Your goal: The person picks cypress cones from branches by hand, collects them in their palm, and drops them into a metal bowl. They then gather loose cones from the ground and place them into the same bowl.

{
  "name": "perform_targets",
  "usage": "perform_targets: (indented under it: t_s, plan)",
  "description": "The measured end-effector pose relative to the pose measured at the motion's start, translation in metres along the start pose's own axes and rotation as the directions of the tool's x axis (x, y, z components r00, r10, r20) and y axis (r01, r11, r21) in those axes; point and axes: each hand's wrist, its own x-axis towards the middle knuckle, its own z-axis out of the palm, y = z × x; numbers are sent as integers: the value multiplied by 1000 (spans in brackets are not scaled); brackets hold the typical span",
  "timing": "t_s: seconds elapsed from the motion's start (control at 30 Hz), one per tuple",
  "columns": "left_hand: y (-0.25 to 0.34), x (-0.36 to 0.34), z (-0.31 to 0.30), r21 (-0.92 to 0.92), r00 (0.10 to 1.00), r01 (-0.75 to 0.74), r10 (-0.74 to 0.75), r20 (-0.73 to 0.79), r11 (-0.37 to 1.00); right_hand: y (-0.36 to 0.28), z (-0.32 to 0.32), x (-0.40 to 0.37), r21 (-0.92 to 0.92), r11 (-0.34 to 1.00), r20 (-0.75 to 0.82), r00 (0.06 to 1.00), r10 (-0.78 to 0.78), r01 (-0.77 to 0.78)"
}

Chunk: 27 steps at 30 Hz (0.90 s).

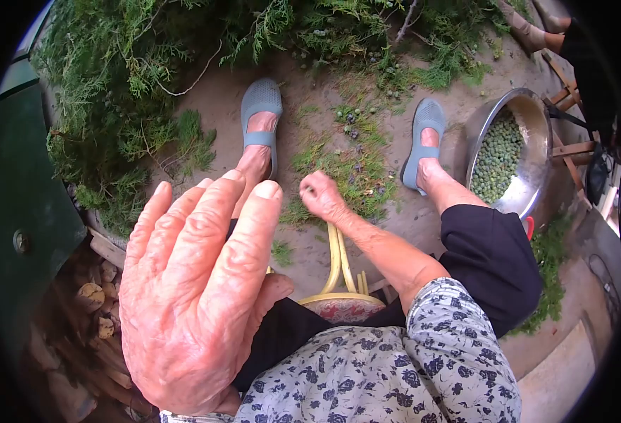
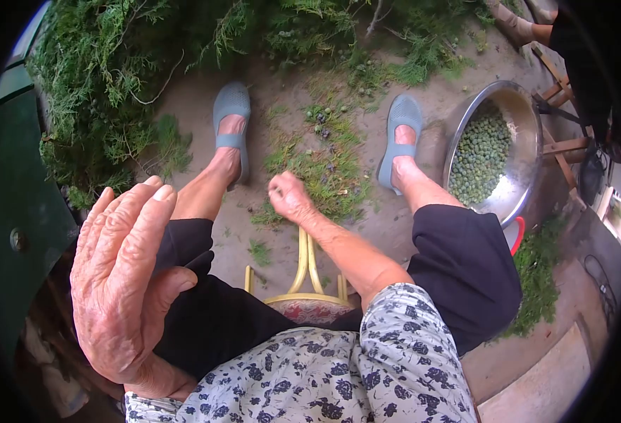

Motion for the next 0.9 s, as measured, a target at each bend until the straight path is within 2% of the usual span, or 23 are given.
perform_targets:
  t_s: [0.1,0.17,0.2,0.23,0.3,0.33,0.37,0.43,0.47,0.5,0.53,0.57,0.63,0.7,0.73,0.77,0.83,0.9]
  plan:
    - [0,1,-1,-9,999,-38,37,-14,999,21,-30,17,-11,982,-319,932,174,-187]
    - [1,2,-3,-33,999,-49,49,-11,998,39,-41,26,-90,986,-450,889,88,-143]
    - [2,3,-4,-61,998,-65,65,-4,996,41,-45,29,-203,962,-412,907,87,-184]
    - [-1,6,-9,-54,998,-70,70,-7,996,42,-44,32,-200,963,-418,905,83,-181]
    - [-17,16,-18,-165,991,-105,117,66,981,42,-43,40,-342,915,-369,926,80,-215]
    - [-29,23,-13,-321,992,-116,127,12,940,43,-42,45,-357,898,-334,933,135,-258]
    - [-33,30,-7,-515,1000,-23,22,-9,857,45,-43,47,-363,896,-341,931,129,-257]
    - [-48,57,3,-698,991,110,-24,132,708,47,-42,51,-347,905,-320,938,131,-245]
    - [-62,66,17,-779,969,241,-100,226,578,56,-43,53,-342,929,-347,938,12,-138]
    - [-78,71,41,-830,932,363,-157,328,423,52,-46,54,-349,927,-357,934,6,-139]
    - [-92,76,74,-883,893,435,-212,397,177,40,-47,55,-126,975,-435,894,111,-182]
    - [-104,82,112,-877,846,474,-236,478,-79,24,-49,56,106,974,-489,842,227,-200]
    - [-119,93,188,-839,842,448,-170,512,-308,-41,-64,60,235,955,-498,821,279,-182]
    - [-115,105,234,-688,750,532,-104,654,-494,-72,-64,65,136,988,-546,826,139,-76]
    - [-110,110,249,-660,749,534,-68,660,-528,-83,-65,68,49,999,-532,847,21,6]
    - [-112,114,265,-618,761,547,28,648,-566,-98,-69,69,66,994,-473,880,-44,85]
    - [-106,122,270,-600,758,567,74,647,-564,-84,-74,76,-55,976,-485,849,-210,210]
    - [-114,128,286,-610,752,601,107,650,-517,-71,-96,79,92,995,-572,816,86,-41]
